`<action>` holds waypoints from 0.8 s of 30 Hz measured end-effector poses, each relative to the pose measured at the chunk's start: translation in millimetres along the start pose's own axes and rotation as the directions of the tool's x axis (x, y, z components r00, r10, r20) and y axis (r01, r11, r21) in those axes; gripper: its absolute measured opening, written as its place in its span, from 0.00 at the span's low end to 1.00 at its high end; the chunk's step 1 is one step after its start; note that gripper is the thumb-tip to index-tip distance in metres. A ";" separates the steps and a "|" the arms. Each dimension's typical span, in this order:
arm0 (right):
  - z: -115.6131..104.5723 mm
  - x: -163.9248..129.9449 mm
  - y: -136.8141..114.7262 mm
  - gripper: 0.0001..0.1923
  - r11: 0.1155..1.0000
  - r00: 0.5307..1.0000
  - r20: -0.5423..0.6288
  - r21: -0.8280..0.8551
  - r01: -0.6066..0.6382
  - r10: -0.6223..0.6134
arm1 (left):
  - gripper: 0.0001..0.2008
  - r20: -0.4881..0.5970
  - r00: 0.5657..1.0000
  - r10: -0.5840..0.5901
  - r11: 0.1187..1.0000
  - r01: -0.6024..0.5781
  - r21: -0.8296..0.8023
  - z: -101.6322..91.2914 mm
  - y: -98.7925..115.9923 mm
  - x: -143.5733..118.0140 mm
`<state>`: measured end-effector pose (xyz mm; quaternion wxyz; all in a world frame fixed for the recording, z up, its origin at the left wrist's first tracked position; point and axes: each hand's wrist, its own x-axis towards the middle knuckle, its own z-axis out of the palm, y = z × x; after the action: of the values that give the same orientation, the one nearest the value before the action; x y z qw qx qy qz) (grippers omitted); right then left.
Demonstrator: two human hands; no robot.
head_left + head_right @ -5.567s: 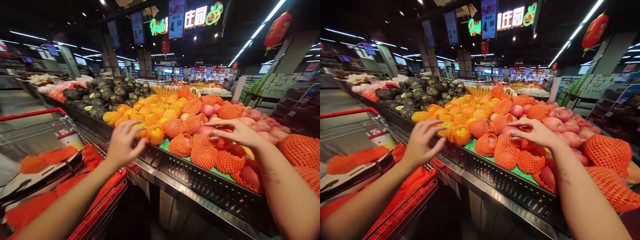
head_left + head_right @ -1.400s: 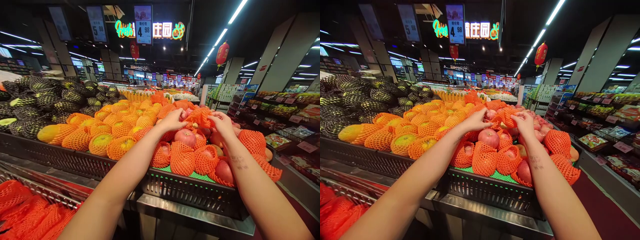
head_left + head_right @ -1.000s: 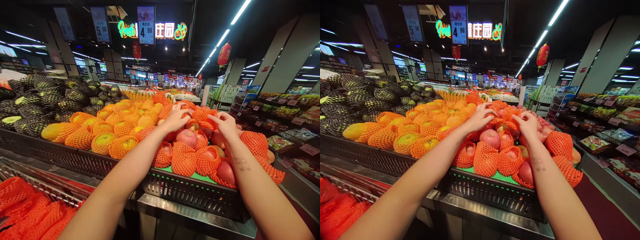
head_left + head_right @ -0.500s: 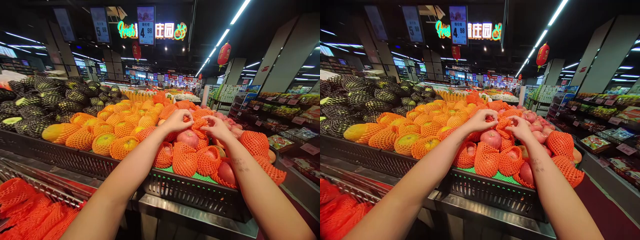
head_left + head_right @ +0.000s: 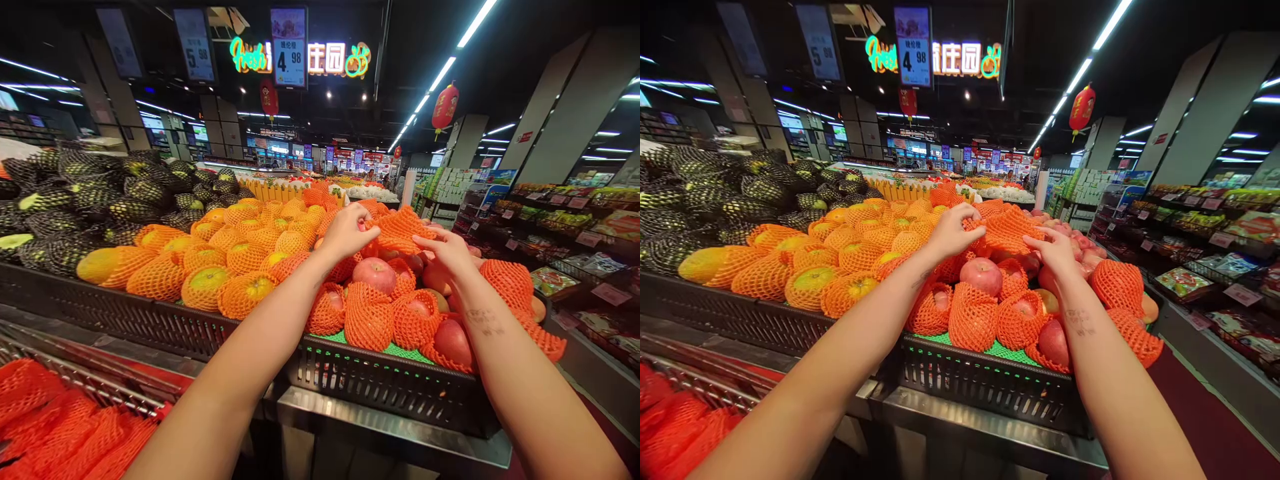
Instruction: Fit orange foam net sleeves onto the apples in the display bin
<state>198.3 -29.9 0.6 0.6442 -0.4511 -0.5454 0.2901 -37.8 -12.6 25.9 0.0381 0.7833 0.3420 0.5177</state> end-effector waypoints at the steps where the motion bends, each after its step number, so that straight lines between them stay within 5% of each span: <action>1: 0.1 0.7 0.9 0.27 1.000 0.999 -0.023 0.020 -0.022 0.023 | 0.10 0.015 1.000 -0.003 1.000 0.003 0.002 0.0 0.1 -0.1; 4: 4.4 -3.3 -3.0 0.26 0.994 0.996 -0.052 0.079 -0.071 0.076 | 0.09 0.089 0.996 0.013 0.996 -0.005 -0.092 1.0 0.3 -0.6; 9: 16.0 -20.9 -22.0 0.31 0.980 0.979 0.124 0.094 -0.175 0.163 | 0.14 0.101 0.994 0.028 0.918 0.014 -0.397 -0.5 4.4 -2.9; 13: 21.2 -29.6 -30.1 0.31 0.980 0.976 0.093 0.019 -0.199 0.197 | 0.19 0.187 0.966 0.176 0.883 -0.071 -0.465 -3.6 11.8 -6.7; 17: 19.6 -27.1 -28.5 0.28 0.985 0.987 0.064 0.072 -0.154 0.149 | 0.15 0.187 0.962 0.198 0.914 -0.111 -0.391 -3.0 8.3 -6.0; 21: 16.8 -20.8 -28.6 0.27 0.984 0.983 0.140 0.114 -0.133 0.117 | 0.06 0.083 0.995 0.055 0.992 -0.044 -0.121 0.7 -3.5 -0.8; 24: 17.1 -20.9 -33.6 0.26 0.978 0.990 0.136 0.203 -0.058 0.030 | 0.05 -0.062 0.997 -0.048 0.978 0.034 -0.205 1.9 -4.9 2.9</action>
<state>172.9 -57.8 21.6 0.6433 -0.3736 -0.5438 0.3885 -38.0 -6.6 25.3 0.1174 0.7504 0.3045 0.5748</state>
